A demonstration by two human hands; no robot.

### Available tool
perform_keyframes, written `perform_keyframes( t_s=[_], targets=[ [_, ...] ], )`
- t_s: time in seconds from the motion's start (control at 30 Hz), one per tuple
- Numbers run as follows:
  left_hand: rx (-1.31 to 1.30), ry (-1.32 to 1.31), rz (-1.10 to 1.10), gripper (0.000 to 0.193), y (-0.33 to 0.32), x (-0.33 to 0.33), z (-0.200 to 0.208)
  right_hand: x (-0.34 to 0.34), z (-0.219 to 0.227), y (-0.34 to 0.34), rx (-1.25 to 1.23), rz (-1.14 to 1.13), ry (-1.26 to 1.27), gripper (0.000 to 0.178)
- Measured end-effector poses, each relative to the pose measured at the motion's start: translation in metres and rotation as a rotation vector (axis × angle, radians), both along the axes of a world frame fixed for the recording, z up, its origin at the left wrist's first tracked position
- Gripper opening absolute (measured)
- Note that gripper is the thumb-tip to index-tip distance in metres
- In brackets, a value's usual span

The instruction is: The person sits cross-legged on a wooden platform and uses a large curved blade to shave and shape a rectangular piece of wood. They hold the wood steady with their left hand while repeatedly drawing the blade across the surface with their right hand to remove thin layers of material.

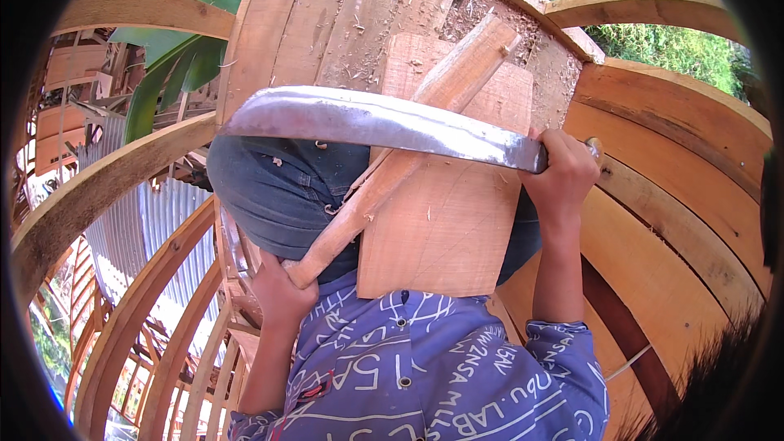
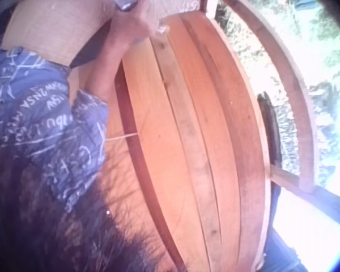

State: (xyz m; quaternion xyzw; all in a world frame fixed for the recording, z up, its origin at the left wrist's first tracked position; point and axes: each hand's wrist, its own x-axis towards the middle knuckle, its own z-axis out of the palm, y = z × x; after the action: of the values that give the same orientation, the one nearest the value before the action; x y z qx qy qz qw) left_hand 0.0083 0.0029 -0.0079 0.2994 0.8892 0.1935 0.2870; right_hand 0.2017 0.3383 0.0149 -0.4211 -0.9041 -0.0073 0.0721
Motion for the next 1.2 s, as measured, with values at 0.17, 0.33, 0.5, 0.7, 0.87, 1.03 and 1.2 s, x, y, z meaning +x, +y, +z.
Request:
perform_keyframes(
  t_s=[0.17,0.33,0.5,0.7,0.87,1.03,1.2],
  targets=[
    [-0.127,-0.022,0.029,0.071,0.002,0.001,0.003,0.052,-0.022,0.041,0.135,-0.360,-0.062,0.017],
    [-0.060,-0.027,0.012,0.073,-0.006,0.001,-0.004,0.051,0.000,0.034,0.066,-0.491,-0.059,0.019],
    [0.022,-0.062,0.043,0.069,-0.007,0.000,-0.006,0.042,0.000,0.015,-0.058,-0.461,0.101,0.019],
    [0.136,-0.218,0.034,0.056,-0.007,-0.019,-0.002,0.026,0.000,0.010,-0.119,-0.451,0.210,0.018],
    [0.061,-0.737,0.208,0.043,-0.071,-0.055,-0.035,0.020,-0.007,0.011,-0.104,-0.351,0.228,0.011],
    [0.016,-1.150,0.182,0.030,-0.041,-0.097,-0.021,-0.005,0.005,0.003,-0.183,-0.258,0.278,0.008],
    [0.099,-1.503,0.244,0.045,-0.043,-0.114,-0.035,-0.035,0.012,-0.005,-0.200,-0.123,0.327,0.009]
  ],
)
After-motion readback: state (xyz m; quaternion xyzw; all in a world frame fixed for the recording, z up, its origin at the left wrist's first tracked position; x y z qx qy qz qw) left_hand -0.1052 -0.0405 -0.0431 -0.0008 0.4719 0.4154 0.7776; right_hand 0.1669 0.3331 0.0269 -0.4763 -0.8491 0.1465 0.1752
